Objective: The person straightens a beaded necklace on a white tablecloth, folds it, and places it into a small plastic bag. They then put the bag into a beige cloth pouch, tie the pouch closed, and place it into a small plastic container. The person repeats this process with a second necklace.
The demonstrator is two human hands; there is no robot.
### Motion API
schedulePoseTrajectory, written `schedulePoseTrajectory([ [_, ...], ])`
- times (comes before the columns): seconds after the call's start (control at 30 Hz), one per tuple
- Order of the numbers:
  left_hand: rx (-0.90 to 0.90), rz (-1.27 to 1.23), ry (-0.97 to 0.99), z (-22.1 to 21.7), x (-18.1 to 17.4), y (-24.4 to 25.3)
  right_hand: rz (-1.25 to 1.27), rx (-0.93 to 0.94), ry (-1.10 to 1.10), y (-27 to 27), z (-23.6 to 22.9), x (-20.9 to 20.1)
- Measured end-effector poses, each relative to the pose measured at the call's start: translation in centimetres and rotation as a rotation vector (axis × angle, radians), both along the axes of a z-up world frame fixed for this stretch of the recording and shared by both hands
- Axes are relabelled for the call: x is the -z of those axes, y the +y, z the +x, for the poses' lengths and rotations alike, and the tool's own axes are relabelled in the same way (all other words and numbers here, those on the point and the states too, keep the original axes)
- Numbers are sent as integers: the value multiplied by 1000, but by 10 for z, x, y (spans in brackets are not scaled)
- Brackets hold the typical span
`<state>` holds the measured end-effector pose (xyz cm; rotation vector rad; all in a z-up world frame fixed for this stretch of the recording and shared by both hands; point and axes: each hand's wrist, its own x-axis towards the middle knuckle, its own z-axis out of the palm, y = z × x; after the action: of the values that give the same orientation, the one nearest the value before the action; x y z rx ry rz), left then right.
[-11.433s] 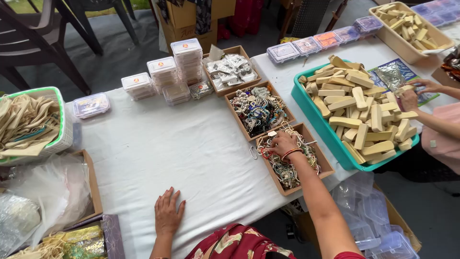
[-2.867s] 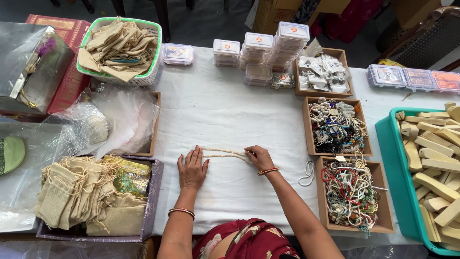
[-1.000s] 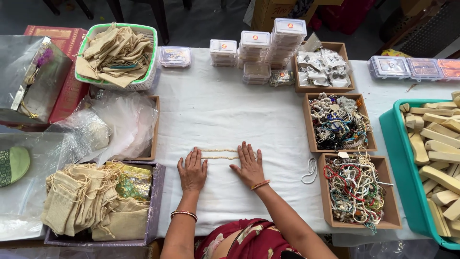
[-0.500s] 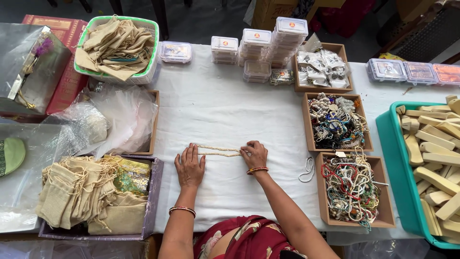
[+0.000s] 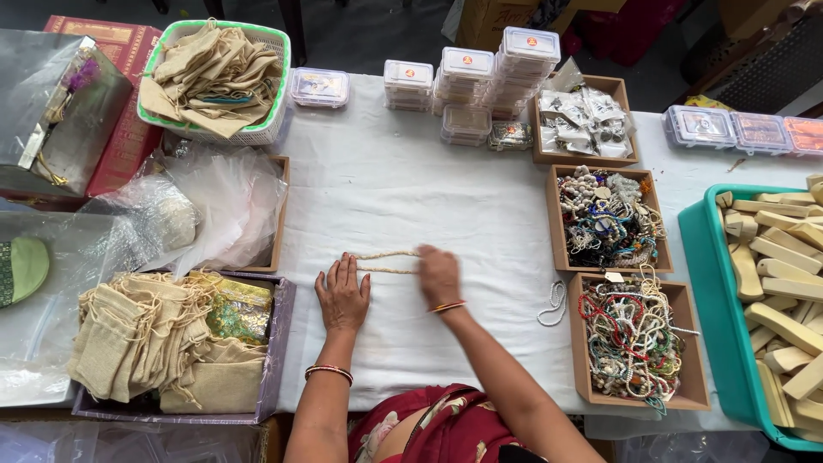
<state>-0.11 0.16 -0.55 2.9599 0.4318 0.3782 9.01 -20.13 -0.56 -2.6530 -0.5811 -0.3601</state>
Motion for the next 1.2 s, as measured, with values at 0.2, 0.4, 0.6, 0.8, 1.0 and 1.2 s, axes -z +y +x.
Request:
schedulePoseTrajectory([
  [0.2,-8,-17,-35,0,-4,0,-333,-68,312,23,-18,-17],
  [0.4,18,-37,-18,-1,-16,0,-209,248,230,-41,-1,9],
  [0.6,93,-21,-32,-2,-13,2,-61,-55,83,-12,-34,-31],
  [0.8,154,-101,-66,-2,-17,3,-16,-482,437,8,-52,-32],
  [1.0,167,-140,-40,-2,-35,2,-235,-264,74,6,-4,-15],
  [1.2,37,-81,-58,-1,-7,6,-202,-84,229,-56,26,-9],
])
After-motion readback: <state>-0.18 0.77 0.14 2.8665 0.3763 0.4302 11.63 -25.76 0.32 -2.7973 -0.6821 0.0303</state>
